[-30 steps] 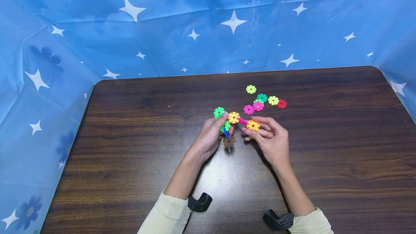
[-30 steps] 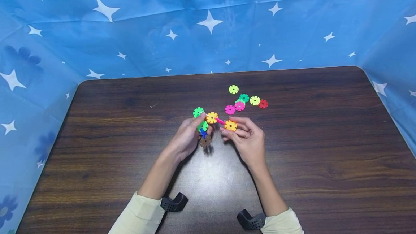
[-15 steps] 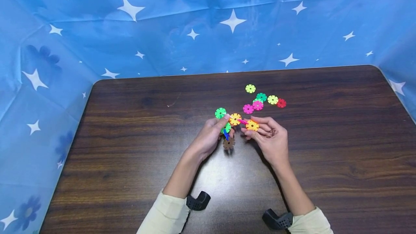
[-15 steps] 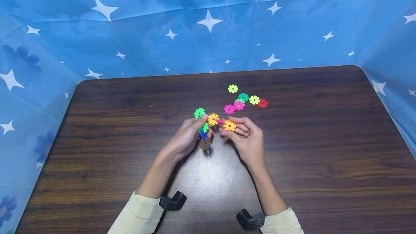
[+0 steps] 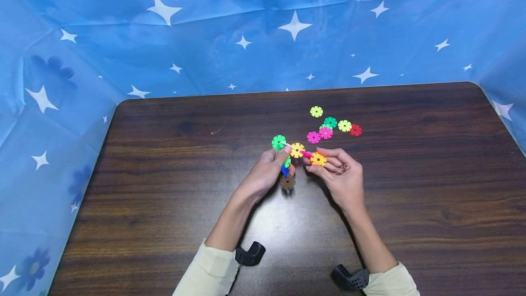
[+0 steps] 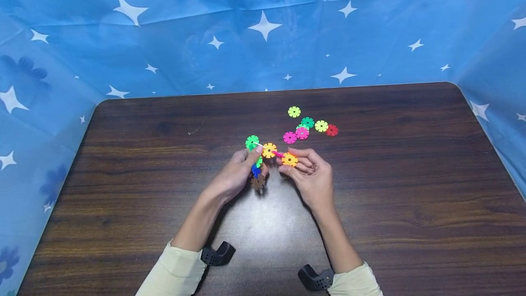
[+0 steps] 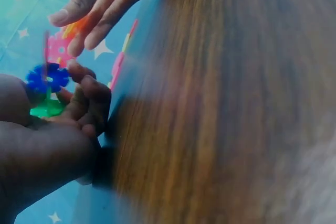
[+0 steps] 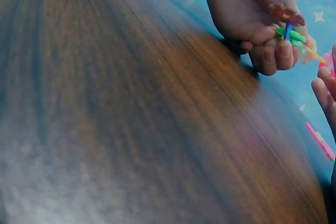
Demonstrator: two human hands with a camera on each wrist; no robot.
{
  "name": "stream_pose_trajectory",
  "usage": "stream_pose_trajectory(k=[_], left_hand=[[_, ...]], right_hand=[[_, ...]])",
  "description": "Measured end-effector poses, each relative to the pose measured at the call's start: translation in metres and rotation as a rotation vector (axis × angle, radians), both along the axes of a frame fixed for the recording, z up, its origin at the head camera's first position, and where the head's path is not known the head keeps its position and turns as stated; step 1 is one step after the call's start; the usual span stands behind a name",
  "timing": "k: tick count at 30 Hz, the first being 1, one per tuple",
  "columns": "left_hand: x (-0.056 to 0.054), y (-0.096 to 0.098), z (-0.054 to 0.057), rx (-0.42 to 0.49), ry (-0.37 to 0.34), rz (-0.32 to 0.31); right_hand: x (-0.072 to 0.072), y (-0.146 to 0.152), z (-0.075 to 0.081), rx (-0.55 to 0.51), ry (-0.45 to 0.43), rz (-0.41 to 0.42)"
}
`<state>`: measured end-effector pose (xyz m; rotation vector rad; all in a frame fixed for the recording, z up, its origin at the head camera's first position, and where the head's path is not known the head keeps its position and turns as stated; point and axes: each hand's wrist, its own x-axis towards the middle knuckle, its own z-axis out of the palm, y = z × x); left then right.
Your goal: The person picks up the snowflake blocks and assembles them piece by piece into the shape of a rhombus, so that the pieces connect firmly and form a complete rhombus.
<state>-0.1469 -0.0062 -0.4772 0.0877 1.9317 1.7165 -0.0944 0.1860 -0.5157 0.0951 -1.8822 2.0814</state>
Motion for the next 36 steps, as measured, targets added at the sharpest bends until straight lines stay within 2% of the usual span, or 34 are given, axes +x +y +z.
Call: stream_pose_trajectory(k=[6,13,23,28,33,36], left_hand=[[0.0007,-0.0004,-0.0021,-0.039,0.049,-0.038],[0.0006,-0.0021,-0.0005,-0.051,0.060,-0.054],[0.0010,-0.0054,-0.0044,-0.098,0.078,-0.097],[0.0023,-0.0036,-0.0031,-0.118,0.087,-0.093],[0.0022,-0.0006,-0.0029,-0.074,0.077,-0.063],[0.0012,0.0006,-0.0025,0.009,0.032,-0.036]], right_hand=[[0.0000,-0.0033,0.0007,-0.001,0.009,-0.018],[0.0004,-0.0066,0.0035,0.112,0.017,-0.110],[0.0028,-0.0088,-0.0007,0.252,0.059,-0.151],[0.0024,-0.0099,-0.0004,0.242,0.064,-0.148],[0.0006,-0.0080,-0.0004,0.196,0.043,-0.107],[-0.0013,-0.0047,-0.0005,0.238,0.028,-0.105]])
